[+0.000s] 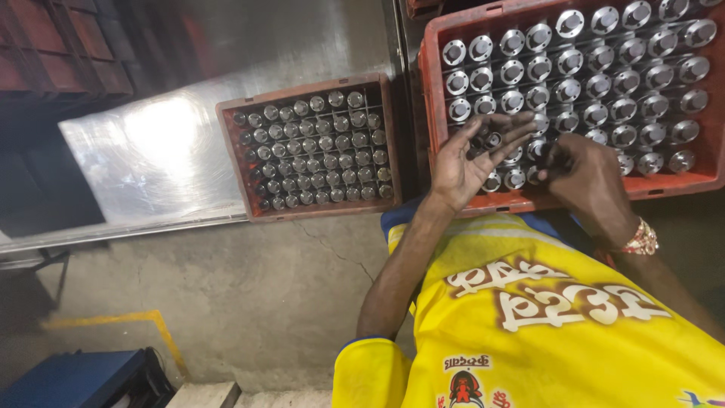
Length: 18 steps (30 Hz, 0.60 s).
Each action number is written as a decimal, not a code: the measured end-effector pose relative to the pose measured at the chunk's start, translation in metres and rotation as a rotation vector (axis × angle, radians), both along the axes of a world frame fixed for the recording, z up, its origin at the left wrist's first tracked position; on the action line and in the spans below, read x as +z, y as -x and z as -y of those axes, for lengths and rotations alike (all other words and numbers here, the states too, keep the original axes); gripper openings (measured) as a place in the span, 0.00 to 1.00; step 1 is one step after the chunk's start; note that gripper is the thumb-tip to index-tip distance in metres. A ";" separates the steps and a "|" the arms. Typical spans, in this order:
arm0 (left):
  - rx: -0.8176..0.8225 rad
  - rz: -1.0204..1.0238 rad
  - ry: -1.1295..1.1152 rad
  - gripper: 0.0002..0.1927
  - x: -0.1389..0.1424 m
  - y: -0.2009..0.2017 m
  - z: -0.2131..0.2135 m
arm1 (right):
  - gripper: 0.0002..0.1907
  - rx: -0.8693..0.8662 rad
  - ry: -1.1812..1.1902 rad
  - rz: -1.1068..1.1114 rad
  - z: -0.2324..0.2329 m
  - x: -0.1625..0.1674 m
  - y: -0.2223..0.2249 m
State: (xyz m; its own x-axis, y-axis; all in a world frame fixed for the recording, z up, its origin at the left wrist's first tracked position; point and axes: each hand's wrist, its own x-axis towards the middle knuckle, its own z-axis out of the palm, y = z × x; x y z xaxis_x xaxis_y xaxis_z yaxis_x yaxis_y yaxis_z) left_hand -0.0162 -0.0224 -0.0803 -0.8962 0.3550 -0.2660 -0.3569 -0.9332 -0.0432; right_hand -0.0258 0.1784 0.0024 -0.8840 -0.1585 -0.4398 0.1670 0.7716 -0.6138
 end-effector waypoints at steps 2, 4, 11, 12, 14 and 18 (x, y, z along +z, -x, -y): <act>-0.017 -0.001 -0.017 0.19 -0.002 0.003 -0.002 | 0.09 0.069 0.019 -0.101 -0.003 -0.005 -0.001; -0.028 -0.001 -0.034 0.19 -0.003 0.005 -0.003 | 0.11 0.120 -0.006 -0.223 -0.006 -0.009 -0.005; -0.001 -0.052 0.072 0.18 -0.007 0.002 -0.001 | 0.07 0.034 0.007 -0.185 0.003 -0.014 -0.013; 0.016 -0.058 0.066 0.18 -0.007 0.001 -0.001 | 0.06 0.004 0.017 -0.118 0.003 -0.013 -0.011; 0.019 -0.101 0.043 0.19 -0.005 0.003 -0.001 | 0.08 0.102 -0.044 -0.225 0.004 -0.013 -0.006; 0.019 -0.076 -0.055 0.19 0.000 0.011 -0.004 | 0.08 0.077 -0.011 -0.088 0.006 0.001 0.008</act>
State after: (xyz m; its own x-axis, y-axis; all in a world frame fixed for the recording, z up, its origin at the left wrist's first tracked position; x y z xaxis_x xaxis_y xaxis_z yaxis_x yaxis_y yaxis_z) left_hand -0.0272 -0.0179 -0.0799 -0.9199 0.3498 -0.1772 -0.3432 -0.9368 -0.0678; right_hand -0.0338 0.1723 0.0036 -0.9045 -0.2234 -0.3633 0.0526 0.7869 -0.6148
